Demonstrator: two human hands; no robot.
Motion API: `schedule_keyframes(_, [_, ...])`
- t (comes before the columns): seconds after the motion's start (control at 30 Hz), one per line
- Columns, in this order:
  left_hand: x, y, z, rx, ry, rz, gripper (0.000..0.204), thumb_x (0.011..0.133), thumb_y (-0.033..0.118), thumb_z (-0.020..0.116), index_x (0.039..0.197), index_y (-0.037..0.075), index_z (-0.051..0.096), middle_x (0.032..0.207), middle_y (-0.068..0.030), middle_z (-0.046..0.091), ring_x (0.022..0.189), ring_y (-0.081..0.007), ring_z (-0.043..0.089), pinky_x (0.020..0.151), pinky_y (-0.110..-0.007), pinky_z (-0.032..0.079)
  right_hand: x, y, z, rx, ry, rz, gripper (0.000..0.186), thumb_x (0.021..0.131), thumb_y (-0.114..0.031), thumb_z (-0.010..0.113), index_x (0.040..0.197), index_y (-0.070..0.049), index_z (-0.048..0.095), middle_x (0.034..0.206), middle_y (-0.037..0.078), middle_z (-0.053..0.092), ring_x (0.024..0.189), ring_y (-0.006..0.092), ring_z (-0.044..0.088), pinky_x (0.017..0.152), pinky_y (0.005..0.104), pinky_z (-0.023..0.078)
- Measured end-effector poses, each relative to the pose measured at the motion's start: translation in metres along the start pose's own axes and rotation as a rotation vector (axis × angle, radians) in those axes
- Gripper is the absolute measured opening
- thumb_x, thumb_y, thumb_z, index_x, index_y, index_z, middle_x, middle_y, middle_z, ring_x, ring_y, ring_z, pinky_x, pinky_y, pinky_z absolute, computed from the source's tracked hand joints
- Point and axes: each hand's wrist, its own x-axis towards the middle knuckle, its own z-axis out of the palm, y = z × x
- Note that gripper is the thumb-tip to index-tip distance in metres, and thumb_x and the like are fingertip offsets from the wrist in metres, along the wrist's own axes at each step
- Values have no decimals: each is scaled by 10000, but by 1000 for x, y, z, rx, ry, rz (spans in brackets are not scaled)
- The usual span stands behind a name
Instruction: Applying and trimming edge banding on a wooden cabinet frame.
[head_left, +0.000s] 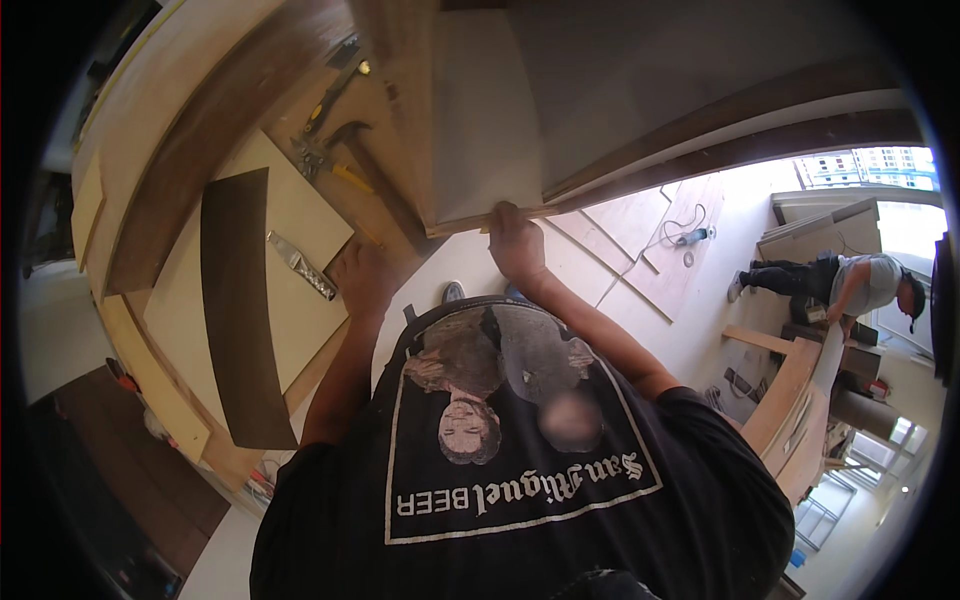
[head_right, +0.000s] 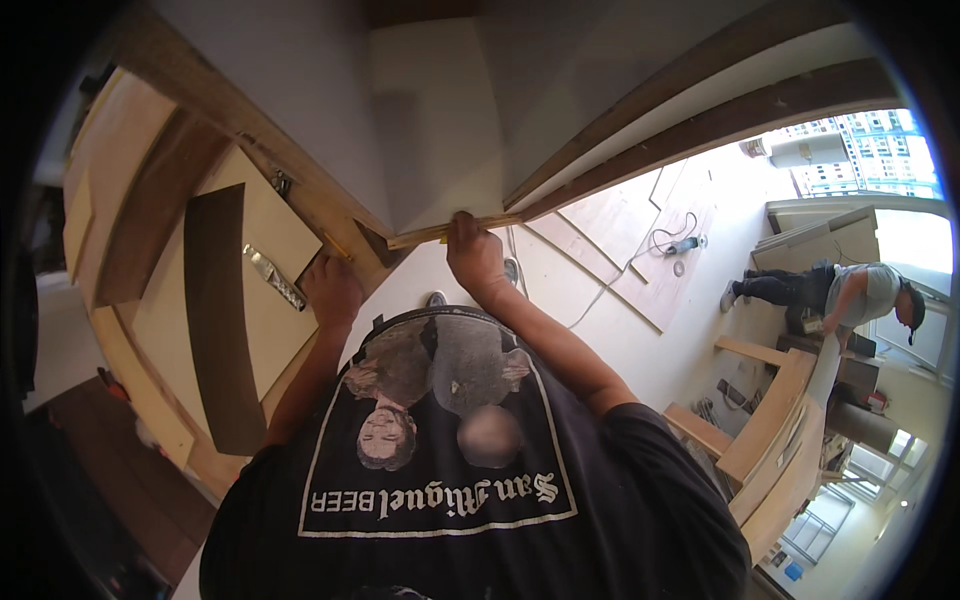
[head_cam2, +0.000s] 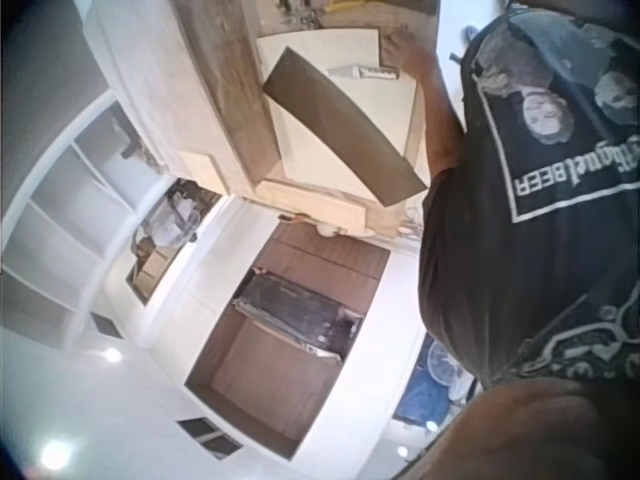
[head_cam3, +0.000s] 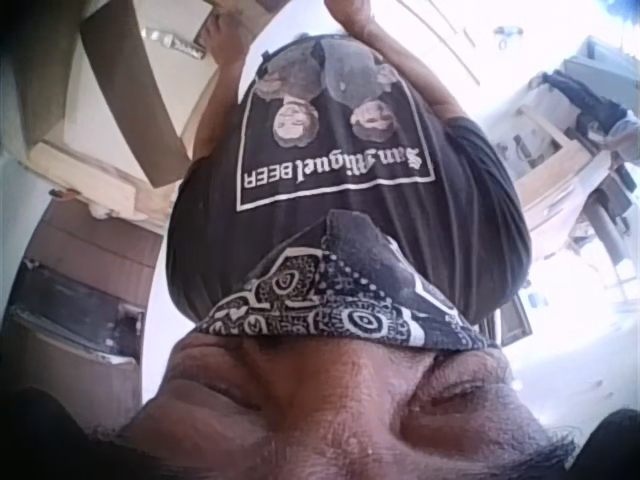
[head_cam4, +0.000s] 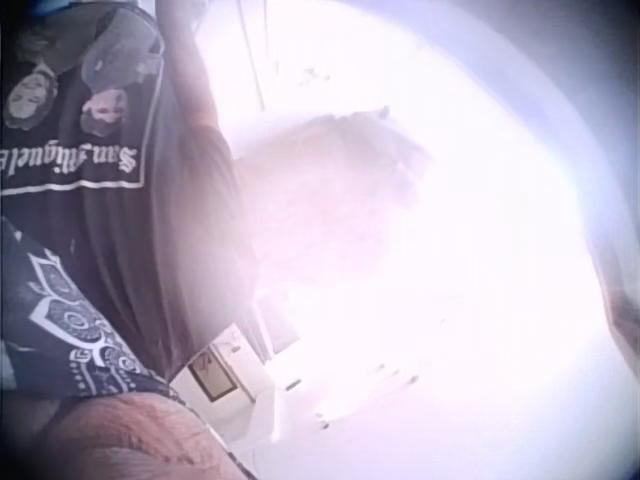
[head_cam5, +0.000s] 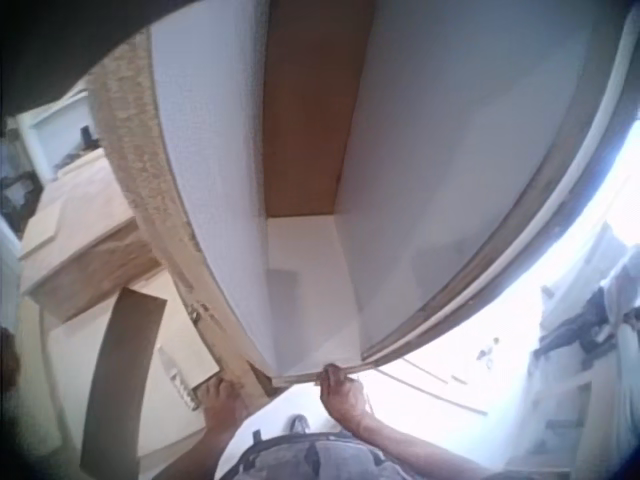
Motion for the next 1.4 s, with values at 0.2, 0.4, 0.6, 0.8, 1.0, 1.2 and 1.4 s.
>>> schedule_keyframes(0.2, [-3, -5, 4, -22, -8, -6, 207, 869, 152, 657, 1040, 37, 633, 1152, -159, 643, 1033, -379, 601, 897, -511, 462, 17, 43, -22, -253, -18, -90, 57, 942, -135, 573, 955, -80, 576, 753, 187, 655, 648, 397, 672, 559, 515, 540])
schedule_keyframes(0.4, [-4, -3, 4, -25, 35, -24, 193, 888, 142, 656, 1048, 35, 638, 1127, -147, 653, 1033, -366, 607, 879, -492, 474, 17, 33, -19, -248, 41, 92, 62, 948, -148, 577, 952, -88, 590, 677, 213, 653, 659, 439, 669, 578, 553, 531])
schedule_keyframes(0.6, [6, 4, -4, -31, 40, -32, 162, 904, 144, 662, 1027, 41, 646, 1114, -133, 657, 1028, -353, 607, 874, -477, 477, 3, 14, 14, -41, 5, -50, 72, 959, -144, 574, 969, -95, 626, 877, 172, 690, 722, 398, 683, 597, 507, 542])
schedule_keyframes(0.8, [2, 0, -6, -42, 34, -64, 150, 893, 144, 666, 1009, 50, 651, 1118, -123, 652, 1043, -350, 600, 883, -480, 471, 18, 36, -24, -190, 75, 27, 69, 968, -147, 583, 988, -95, 623, 794, 204, 695, 676, 407, 685, 558, 512, 538])
schedule_keyframes(1.0, [0, -1, -1, -36, -40, -83, 168, 879, 141, 659, 1026, 60, 644, 1130, -118, 643, 1066, -358, 591, 903, -487, 462, 10, 29, -20, -208, 118, 71, 138, 982, -148, 576, 1052, -55, 650, 854, 234, 709, 731, 419, 698, 601, 509, 556])
schedule_keyframes(1.2, [2, -1, -6, -47, 10, -40, 180, 874, 133, 663, 1037, 62, 638, 1134, -119, 641, 1052, -358, 597, 893, -487, 467, 7, 16, 5, -29, 153, -187, 207, 973, -143, 601, 1130, -28, 671, 958, 228, 727, 783, 417, 710, 672, 466, 590])
schedule_keyframes(1.4, [1, -2, -2, -74, 7, -69, 173, 876, 128, 666, 1032, 59, 633, 1127, -125, 642, 1043, -363, 599, 891, -490, 466, 9, 46, -20, -317, 10, -78, 269, 940, -151, 615, 1197, -79, 648, 873, 234, 720, 680, 403, 703, 588, 493, 575])
